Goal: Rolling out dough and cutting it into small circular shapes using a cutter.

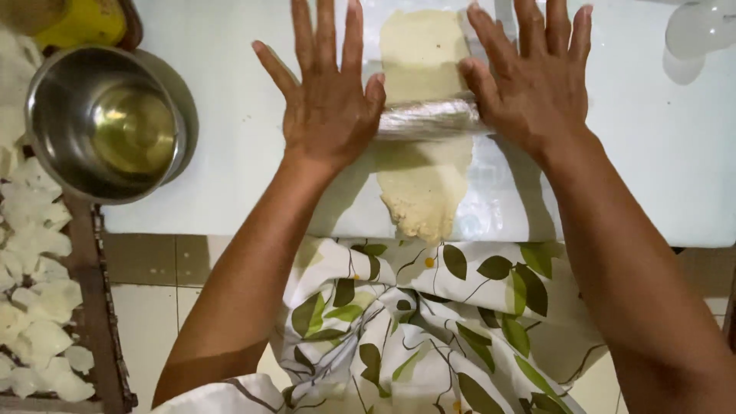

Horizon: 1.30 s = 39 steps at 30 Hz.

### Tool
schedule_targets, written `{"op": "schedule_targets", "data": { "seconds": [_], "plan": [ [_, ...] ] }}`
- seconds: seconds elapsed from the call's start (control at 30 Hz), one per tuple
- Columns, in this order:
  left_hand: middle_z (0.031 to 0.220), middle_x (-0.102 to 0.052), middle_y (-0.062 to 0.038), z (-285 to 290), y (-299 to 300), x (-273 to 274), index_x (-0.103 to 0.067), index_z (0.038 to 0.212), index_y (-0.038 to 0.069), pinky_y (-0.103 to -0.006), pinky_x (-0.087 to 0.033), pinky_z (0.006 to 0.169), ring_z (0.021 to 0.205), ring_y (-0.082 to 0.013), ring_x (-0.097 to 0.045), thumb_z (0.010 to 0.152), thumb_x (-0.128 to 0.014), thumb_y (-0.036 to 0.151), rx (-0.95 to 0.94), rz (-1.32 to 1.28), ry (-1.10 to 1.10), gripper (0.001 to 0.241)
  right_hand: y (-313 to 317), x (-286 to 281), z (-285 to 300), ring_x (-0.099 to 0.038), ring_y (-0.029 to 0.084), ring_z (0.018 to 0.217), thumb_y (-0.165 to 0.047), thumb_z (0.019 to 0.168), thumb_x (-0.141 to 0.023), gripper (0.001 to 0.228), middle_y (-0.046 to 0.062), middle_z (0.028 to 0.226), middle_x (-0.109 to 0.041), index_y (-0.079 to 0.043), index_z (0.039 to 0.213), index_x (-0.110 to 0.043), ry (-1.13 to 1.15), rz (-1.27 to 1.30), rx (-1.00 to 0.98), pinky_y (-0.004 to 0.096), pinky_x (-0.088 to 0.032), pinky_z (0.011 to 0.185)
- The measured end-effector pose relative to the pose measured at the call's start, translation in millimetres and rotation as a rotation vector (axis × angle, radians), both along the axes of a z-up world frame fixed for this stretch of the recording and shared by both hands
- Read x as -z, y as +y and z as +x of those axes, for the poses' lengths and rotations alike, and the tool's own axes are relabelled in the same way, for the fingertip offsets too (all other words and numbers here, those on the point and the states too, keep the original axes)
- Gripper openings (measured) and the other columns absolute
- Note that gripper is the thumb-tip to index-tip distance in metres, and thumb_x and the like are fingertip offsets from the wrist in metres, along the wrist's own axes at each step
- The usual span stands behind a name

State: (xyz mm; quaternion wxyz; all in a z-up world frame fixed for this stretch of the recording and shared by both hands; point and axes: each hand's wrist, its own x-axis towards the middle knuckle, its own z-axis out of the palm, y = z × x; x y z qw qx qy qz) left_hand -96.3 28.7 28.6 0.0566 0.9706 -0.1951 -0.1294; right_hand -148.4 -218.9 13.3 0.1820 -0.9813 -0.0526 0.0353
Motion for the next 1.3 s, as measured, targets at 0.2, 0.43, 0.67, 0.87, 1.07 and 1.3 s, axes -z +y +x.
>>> {"op": "schedule_targets", "data": {
  "seconds": [0.2,0.43,0.67,0.87,1.07,1.3],
  "plan": [
    [0.167,0.0,-0.018,-25.5,9.4,23.3,-0.031,0.161,-0.005,-0.0847,0.004,0.108,0.149,-0.0331,0.017,0.108,-0.04,0.039,0.061,-0.065,-0.138,0.069,0.6,17.5,-28.7,0.0,0.027,0.154,-0.056,0.112,-0.02,0.071,0.015,0.17,-0.028,-0.012,0.157,-0.053,-0.008,-0.087,0.042,0.062,0.001,0.117],
    [0.165,-0.018,-0.018,-49.8,15.0,23.3,-0.035,0.153,-0.003,-0.0827,-0.002,0.109,0.15,-0.0312,0.007,0.107,-0.04,0.037,0.053,-0.079,-0.144,0.062,16.0,5.5,-56.9,-0.036,0.035,0.146,-0.038,0.114,-0.032,0.057,0.015,0.155,-0.053,-0.005,0.145,-0.066,-0.173,-0.137,0.061,0.059,-0.032,0.109],
    [0.165,-0.02,-0.019,-66.6,18.2,18.3,-0.035,0.152,-0.004,-0.0821,0.0,0.109,0.152,-0.0311,0.004,0.105,-0.037,0.037,0.04,-0.08,-0.112,0.063,21.7,-2.8,-71.5,-0.032,0.032,0.149,-0.035,0.111,-0.026,0.06,0.013,0.159,-0.048,-0.002,0.15,-0.057,-0.051,-0.109,0.1,0.059,-0.026,0.112],
    [0.16,-0.03,-0.022,-86.1,23.1,16.9,-0.036,0.151,-0.004,-0.0802,-0.004,0.111,0.152,-0.0356,-0.007,0.105,-0.043,0.033,0.058,-0.129,-0.185,0.06,25.6,-6.9,-89.8,-0.035,0.033,0.149,-0.032,0.111,-0.023,0.06,0.014,0.161,-0.046,-0.001,0.153,-0.051,-0.067,-0.114,0.092,0.055,-0.023,0.114],
    [0.169,0.004,-0.021,-65.8,29.0,-0.9,-0.006,0.159,-0.007,-0.0779,0.017,0.107,0.145,-0.0347,0.027,0.106,-0.026,0.05,0.126,-0.102,0.159,0.08,7.8,-13.4,-74.7,-0.007,0.031,0.155,-0.064,0.102,0.004,0.083,0.01,0.169,-0.022,-0.016,0.16,-0.031,0.18,-0.106,0.014,0.062,-0.004,0.12],
    [0.17,-0.007,-0.022,-43.5,21.7,-1.0,-0.019,0.165,0.003,-0.0804,0.014,0.108,0.154,-0.042,0.004,0.113,-0.061,0.034,0.052,-0.132,-0.286,0.074,-3.9,-1.5,-30.4,0.007,0.033,0.153,-0.057,0.107,-0.016,0.068,0.012,0.171,-0.013,-0.021,0.16,-0.037,0.071,-0.046,-0.036,0.072,0.008,0.112]
  ]
}}
